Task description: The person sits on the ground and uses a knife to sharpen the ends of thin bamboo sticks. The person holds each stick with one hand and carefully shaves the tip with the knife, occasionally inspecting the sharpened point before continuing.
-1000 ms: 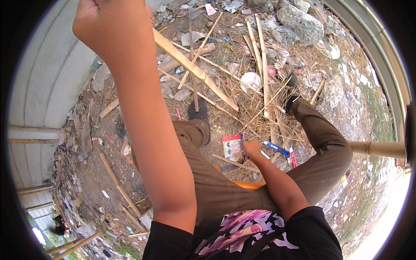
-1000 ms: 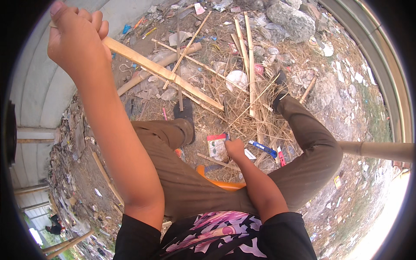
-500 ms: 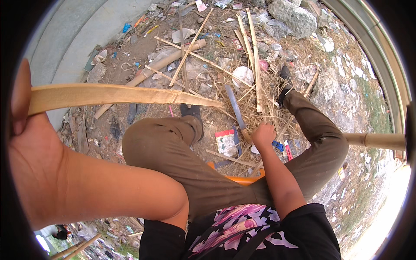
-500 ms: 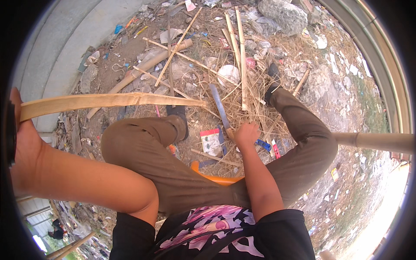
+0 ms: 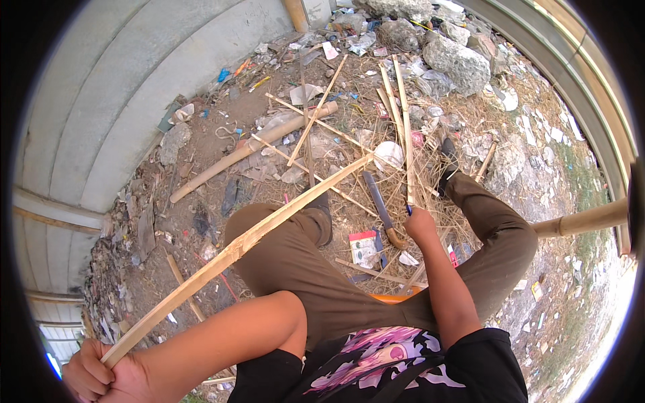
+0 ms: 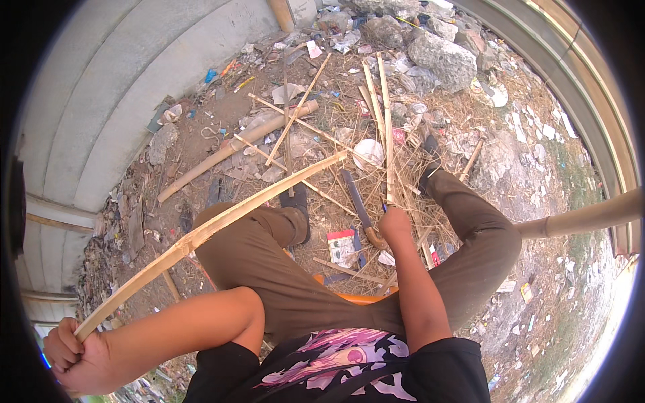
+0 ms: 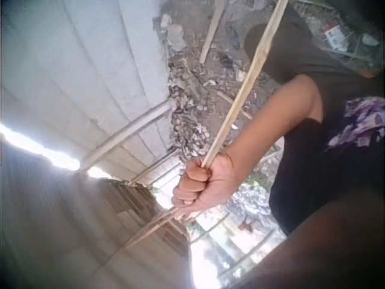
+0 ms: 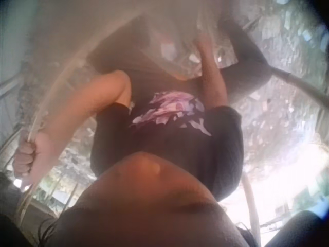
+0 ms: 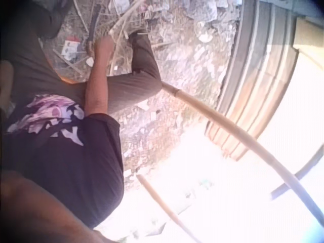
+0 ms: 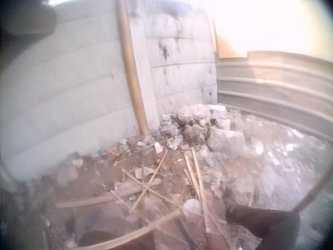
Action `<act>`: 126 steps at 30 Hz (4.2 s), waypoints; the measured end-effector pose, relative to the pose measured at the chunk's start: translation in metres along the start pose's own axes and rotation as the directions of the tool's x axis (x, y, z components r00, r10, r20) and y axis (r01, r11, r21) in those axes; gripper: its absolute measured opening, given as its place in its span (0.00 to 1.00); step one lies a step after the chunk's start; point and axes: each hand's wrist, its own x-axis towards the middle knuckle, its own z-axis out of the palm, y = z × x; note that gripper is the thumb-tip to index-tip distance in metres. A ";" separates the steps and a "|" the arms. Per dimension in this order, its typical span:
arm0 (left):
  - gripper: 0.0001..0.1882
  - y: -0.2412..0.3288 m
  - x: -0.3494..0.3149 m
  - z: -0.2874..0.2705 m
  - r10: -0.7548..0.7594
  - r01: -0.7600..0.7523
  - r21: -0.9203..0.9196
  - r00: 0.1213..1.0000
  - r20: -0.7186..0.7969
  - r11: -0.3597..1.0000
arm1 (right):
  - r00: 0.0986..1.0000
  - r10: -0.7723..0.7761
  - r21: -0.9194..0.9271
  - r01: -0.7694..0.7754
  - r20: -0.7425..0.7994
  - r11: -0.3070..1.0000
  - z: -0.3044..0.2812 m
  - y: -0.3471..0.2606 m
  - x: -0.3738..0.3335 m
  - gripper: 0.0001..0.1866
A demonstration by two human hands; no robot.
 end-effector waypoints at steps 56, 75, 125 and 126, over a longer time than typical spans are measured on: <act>0.11 -0.129 -0.263 0.084 -0.941 0.960 0.238 -0.208 0.267 -0.144 | 0.689 -0.649 0.024 0.692 -0.322 0.722 -0.173 -0.121 -0.162 0.15; 0.11 -0.125 -0.286 0.102 -0.933 0.697 0.634 0.157 0.323 0.336 | 0.505 -0.862 -0.220 0.837 -0.038 0.500 -0.155 -0.053 -0.216 0.13; 0.11 -0.121 -0.298 0.123 -0.900 0.384 0.815 0.220 0.376 0.434 | 0.619 -0.510 -0.233 0.475 -0.597 0.849 -0.128 -0.063 -0.151 0.10; 0.11 -0.122 -0.298 0.122 -0.901 0.387 0.815 0.222 0.372 0.432 | 0.623 -0.516 -0.225 0.487 -0.588 0.844 -0.130 -0.064 -0.149 0.09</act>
